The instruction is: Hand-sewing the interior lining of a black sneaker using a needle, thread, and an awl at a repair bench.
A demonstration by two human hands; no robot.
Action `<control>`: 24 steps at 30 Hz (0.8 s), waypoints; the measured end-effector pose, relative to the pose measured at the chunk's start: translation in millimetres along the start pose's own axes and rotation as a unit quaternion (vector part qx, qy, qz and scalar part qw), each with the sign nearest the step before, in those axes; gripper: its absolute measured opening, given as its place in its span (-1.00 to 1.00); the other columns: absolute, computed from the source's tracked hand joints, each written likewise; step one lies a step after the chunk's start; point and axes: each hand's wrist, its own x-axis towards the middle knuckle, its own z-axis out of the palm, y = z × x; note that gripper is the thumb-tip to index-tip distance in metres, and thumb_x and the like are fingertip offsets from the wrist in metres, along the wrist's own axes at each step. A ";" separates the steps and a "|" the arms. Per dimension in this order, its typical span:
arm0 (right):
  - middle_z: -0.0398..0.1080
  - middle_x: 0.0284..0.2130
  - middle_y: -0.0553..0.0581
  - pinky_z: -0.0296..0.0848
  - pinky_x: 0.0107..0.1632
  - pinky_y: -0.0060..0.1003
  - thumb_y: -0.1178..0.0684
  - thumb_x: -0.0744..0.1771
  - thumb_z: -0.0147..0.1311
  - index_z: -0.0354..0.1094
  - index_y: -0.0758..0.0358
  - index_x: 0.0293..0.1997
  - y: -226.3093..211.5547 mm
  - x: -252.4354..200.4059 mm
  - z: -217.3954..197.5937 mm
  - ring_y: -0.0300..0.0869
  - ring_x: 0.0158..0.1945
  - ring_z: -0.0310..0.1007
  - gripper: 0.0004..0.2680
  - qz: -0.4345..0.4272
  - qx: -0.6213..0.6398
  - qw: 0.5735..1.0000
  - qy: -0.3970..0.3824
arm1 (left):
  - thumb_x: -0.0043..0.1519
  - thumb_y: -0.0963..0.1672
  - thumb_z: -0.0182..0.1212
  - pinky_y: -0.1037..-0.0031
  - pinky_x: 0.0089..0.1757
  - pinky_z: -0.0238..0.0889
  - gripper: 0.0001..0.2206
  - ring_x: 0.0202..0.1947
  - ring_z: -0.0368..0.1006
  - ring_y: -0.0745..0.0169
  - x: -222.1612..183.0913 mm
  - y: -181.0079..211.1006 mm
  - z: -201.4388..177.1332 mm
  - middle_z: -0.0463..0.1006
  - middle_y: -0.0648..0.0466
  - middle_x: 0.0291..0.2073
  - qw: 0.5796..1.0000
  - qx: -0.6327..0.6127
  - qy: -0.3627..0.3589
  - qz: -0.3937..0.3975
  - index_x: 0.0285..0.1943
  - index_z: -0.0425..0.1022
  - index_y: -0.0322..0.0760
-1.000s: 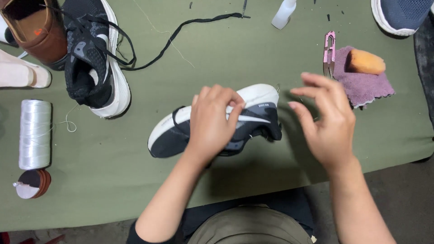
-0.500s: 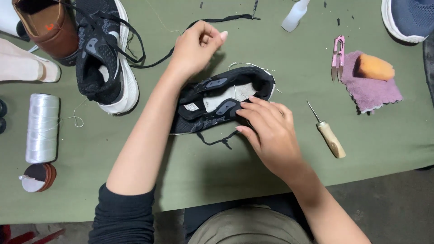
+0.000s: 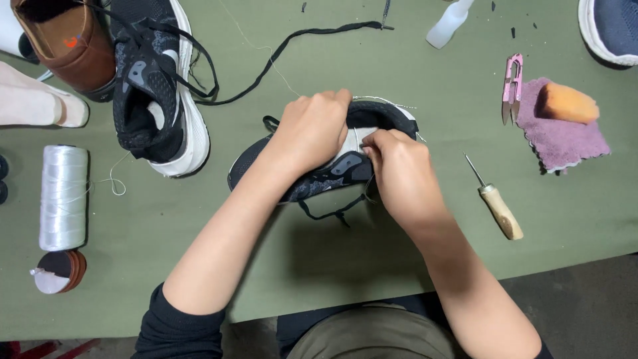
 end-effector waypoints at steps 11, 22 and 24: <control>0.47 -0.44 0.15 0.58 -0.29 -0.02 -0.19 0.28 0.32 0.48 0.28 -0.24 2.1 39.2 23.9 0.11 -0.30 0.61 -0.71 -0.002 -0.204 0.979 -0.006 | 0.24 -0.19 0.14 -0.15 -0.10 0.42 -0.78 -0.17 0.57 -0.54 4.2 -7.4 -24.1 0.66 -0.23 -0.19 0.998 -0.055 -0.027 0.002 0.03 0.54 -0.38; 0.43 -0.46 0.11 0.56 -0.32 0.01 0.05 0.29 0.27 0.46 0.21 -0.27 3.9 26.0 16.2 0.09 -0.30 0.58 -0.90 -0.027 -0.177 0.984 0.006 | 0.16 -0.21 0.27 -0.06 -0.27 0.47 -0.84 -0.38 0.59 -0.45 0.5 -10.0 7.9 0.62 -0.08 -0.45 0.996 0.022 0.079 0.026 -0.09 0.53 -0.32; 0.45 -0.45 0.11 0.57 -0.31 0.00 0.08 0.29 0.29 0.47 0.19 -0.27 2.0 24.3 11.6 0.08 -0.30 0.59 -0.91 -0.023 -0.167 0.986 -0.004 | 0.15 -0.22 0.22 -0.02 -0.28 0.49 -0.88 -0.40 0.60 -0.44 3.4 -10.8 8.1 0.61 -0.07 -0.50 0.995 0.025 0.096 0.018 -0.15 0.56 -0.28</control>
